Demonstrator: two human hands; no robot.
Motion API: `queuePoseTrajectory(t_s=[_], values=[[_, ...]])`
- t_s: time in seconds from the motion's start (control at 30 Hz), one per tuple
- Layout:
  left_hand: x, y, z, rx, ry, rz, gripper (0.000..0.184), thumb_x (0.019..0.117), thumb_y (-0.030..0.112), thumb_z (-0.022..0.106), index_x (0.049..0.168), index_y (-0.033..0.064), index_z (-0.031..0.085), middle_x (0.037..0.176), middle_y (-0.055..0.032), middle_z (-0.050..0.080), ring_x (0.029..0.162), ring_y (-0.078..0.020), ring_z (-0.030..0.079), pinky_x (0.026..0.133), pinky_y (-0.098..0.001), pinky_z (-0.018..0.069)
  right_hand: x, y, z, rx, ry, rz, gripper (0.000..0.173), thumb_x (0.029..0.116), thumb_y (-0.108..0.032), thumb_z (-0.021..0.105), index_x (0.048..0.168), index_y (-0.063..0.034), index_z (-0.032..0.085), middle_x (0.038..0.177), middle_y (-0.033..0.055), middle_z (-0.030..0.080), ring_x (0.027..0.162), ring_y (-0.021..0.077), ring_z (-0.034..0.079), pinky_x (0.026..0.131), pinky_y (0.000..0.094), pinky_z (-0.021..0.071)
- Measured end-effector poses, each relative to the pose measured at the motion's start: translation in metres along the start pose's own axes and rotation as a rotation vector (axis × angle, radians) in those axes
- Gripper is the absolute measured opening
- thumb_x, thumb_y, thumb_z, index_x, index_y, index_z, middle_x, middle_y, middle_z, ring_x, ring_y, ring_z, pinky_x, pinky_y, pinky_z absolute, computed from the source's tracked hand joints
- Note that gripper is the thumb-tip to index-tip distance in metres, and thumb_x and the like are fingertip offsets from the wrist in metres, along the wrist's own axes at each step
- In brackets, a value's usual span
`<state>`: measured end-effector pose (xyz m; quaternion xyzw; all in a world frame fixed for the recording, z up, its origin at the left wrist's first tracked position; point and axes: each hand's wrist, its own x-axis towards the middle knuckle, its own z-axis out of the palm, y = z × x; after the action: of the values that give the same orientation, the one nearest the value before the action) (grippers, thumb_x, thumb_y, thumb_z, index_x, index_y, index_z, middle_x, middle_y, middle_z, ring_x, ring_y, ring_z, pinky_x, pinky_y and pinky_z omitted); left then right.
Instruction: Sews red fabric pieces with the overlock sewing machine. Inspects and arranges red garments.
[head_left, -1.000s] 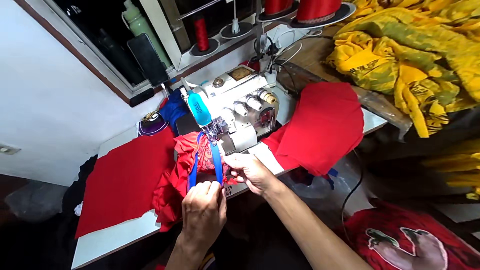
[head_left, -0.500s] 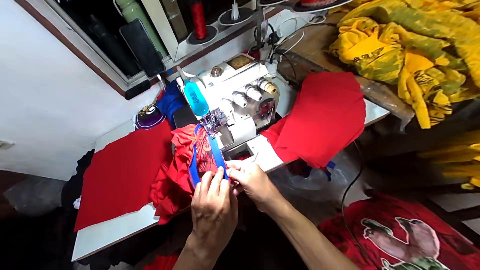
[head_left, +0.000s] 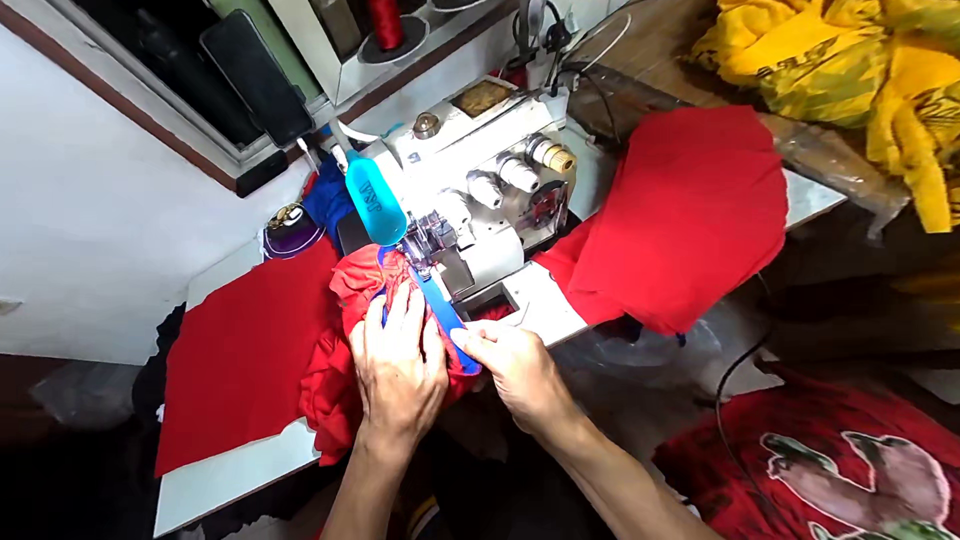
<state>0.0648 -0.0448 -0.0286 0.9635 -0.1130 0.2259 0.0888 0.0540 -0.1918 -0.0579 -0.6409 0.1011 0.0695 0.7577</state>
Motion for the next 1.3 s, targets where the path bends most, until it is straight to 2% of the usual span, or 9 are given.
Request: queuePoseTrajectory(t_s=[0.33,0.43,0.53,0.67,0.73,0.93,1.07,1.13,1.3], values=[[0.017,-0.017,-0.015,-0.105,-0.087,0.129,0.041,0.1060,0.035,0.046,0.121,0.0115,0.075,0.137,-0.0058,0.067,0.132,-0.0225,0.058,0.117,-0.0524,0.0374,0.036,-0.021,0.016,0.108,-0.015,0.054,0.032,0.1018,-0.019,0.065,0.076,-0.0029,0.071,0.065,0.0055,0.069,0.053,0.0107,0.065,0.053,0.0247,0.0555],[0.008,-0.015,-0.035,-0.039,-0.043,0.298,0.027,0.0990,0.030,0.058,0.096,0.0116,0.077,0.092,-0.0021,0.075,0.088,-0.0171,0.071,0.095,-0.0464,0.0501,0.031,-0.020,0.014,0.113,-0.080,0.054,0.034,0.1057,-0.022,0.059,0.081,-0.0014,0.070,0.063,0.0050,0.067,0.051,0.0092,0.062,0.050,0.0229,0.0531],[0.029,-0.018,-0.062,-0.075,-0.100,0.309,0.024,0.0964,0.028,0.060,0.089,0.0121,0.076,0.080,-0.0012,0.070,0.080,-0.0185,0.067,0.080,-0.0429,0.0521,0.025,-0.025,0.006,-0.144,-0.073,-0.210,0.030,0.1078,-0.022,0.053,0.091,-0.0065,0.073,0.066,-0.0013,0.069,0.050,0.0048,0.059,0.049,0.0217,0.0504],[0.054,-0.018,-0.092,-0.081,-0.100,0.323,0.022,0.0966,0.022,0.058,0.088,0.0092,0.075,0.083,-0.0042,0.069,0.083,-0.0206,0.068,0.076,-0.0431,0.0536,0.048,-0.035,0.001,-0.590,0.024,-0.841,0.029,0.0950,-0.010,0.067,0.123,-0.0114,0.073,0.114,0.0036,0.073,0.087,0.0128,0.070,0.078,0.0338,0.0587],[0.061,-0.016,-0.097,-0.072,-0.085,0.331,0.019,0.0960,0.019,0.062,0.090,0.0076,0.075,0.085,-0.0055,0.070,0.083,-0.0212,0.069,0.076,-0.0432,0.0547,0.067,-0.040,0.002,-0.609,-0.094,-0.952,0.026,0.0936,-0.006,0.067,0.118,-0.0094,0.076,0.112,0.0087,0.076,0.099,0.0206,0.074,0.090,0.0431,0.0590],[0.064,-0.015,-0.097,-0.111,-0.048,0.267,0.015,0.0958,0.017,0.065,0.088,0.0079,0.075,0.083,-0.0039,0.069,0.080,-0.0183,0.067,0.073,-0.0395,0.0548,0.080,-0.048,-0.003,-0.476,-0.216,-0.997,0.014,0.0948,-0.012,0.067,0.097,-0.0063,0.080,0.079,0.0048,0.075,0.062,0.0097,0.067,0.063,0.0298,0.0571],[0.066,-0.012,-0.092,-0.168,0.040,0.227,0.011,0.0894,0.021,0.072,0.089,0.0097,0.074,0.086,-0.0024,0.070,0.079,-0.0134,0.067,0.069,-0.0324,0.0552,0.068,-0.068,0.000,-0.409,-0.219,-0.959,0.011,0.0933,-0.011,0.069,0.096,-0.0068,0.079,0.079,0.0024,0.074,0.062,0.0051,0.066,0.062,0.0246,0.0566],[0.058,-0.009,-0.067,-0.153,0.102,0.211,0.024,0.0802,0.023,0.081,0.095,0.0068,0.070,0.096,-0.0085,0.070,0.089,-0.0228,0.068,0.073,-0.0413,0.0574,0.055,-0.065,0.000,-0.382,-0.154,-0.883,0.009,0.0929,-0.008,0.069,0.095,-0.0078,0.078,0.077,0.0011,0.073,0.057,0.0043,0.063,0.057,0.0229,0.0552],[0.001,-0.011,0.009,0.052,0.167,0.238,0.037,0.0784,0.008,0.074,0.115,0.0072,0.076,0.124,-0.0075,0.073,0.101,-0.0304,0.071,0.069,-0.0429,0.0585,0.028,-0.002,-0.008,-0.296,0.006,-0.737,0.013,0.0919,-0.007,0.070,0.098,-0.0138,0.080,0.085,-0.0063,0.076,0.059,-0.0007,0.063,0.055,0.0189,0.0554]])
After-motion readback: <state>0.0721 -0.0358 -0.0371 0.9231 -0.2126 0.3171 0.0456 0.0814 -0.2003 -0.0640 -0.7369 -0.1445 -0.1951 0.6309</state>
